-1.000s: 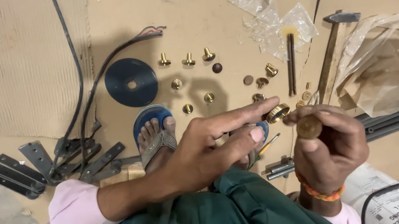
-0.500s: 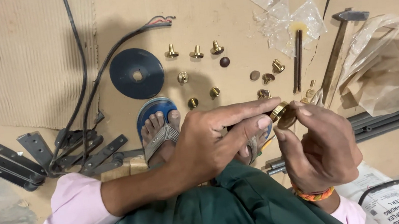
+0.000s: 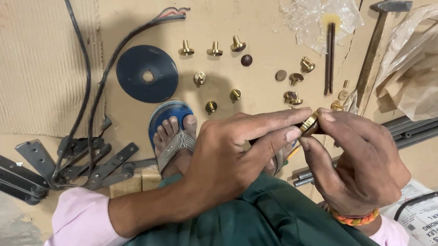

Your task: The person sits on the floor and assembles small hardware knobs, pressing and twisting brass ferrules into wooden knob tops one at a time. They pick each knob and fitting from the cardboard on the floor, fit the parts together by hand, and set the finished knob back down with the others.

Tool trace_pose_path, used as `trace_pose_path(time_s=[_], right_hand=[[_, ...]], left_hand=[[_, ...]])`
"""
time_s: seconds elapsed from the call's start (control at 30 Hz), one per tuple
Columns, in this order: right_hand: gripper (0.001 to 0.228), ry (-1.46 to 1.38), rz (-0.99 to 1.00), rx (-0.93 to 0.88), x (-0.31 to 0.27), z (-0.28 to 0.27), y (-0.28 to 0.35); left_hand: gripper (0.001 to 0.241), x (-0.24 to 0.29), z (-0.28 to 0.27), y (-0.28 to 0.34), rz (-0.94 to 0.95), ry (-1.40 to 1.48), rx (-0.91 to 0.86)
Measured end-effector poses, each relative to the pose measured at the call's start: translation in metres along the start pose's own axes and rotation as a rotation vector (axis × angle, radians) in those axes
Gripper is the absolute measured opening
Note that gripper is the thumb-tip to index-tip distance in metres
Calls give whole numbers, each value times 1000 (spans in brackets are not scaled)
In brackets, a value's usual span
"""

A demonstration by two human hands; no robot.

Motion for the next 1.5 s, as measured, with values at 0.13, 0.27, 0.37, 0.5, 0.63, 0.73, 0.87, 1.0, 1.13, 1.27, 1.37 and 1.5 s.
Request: trace_pose_path(time_s=[0.13, 0.27, 0.37, 0.5, 0.63, 0.73, 0.87, 1.0, 1.13, 1.27, 1.37, 1.5], right_hand=[[38, 9, 15, -17, -4, -4, -5], [39, 21, -9, -77, -3, -3, -4], [39, 33, -48, -134, -5, -5, -13], [40, 16, -157, -237, -6, -4, -17], [36, 36, -134, -185, -10, 1, -11], [35, 39, -56, -52, -7, 0, -6], [34, -149, 139, -47, 9, 3, -5], [31, -610, 430, -78, 34, 8, 7], [31, -748, 566, -96, 46, 12, 10], [31, -656, 489, -183, 48, 16, 16], [26, -651, 481, -151, 50, 14, 19], [28, -655, 491, -145, 51, 12, 22]], left_hand=[[31, -2, 1, 1, -23, -78, -14], [29, 1, 2, 4, 56, -30, -2], [29, 2, 2, 4, 25, 6, -5], [33, 1, 4, 0, -69, 0, -21], [34, 1, 3, -1, -37, -86, 14], [30, 0, 3, 1, 45, -58, 32], [33, -18, 4, -1, -191, 226, 7], [34, -21, 0, -3, -375, 287, -38], [37, -29, 5, -1, -326, 382, -85], [35, -31, 8, 2, -279, 365, -77], [33, -29, 12, 3, -218, 399, -92], [30, -20, 14, 5, -72, 385, -115]])
Point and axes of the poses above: each hand's wrist, its own y-axis away from the middle knuckle, its own z-axis out of the palm, x = y × z, the point moved 8 cm from there along -y, towards the middle knuckle, and after that the axes turned 2 degrees about z, right-handed, at the moved point
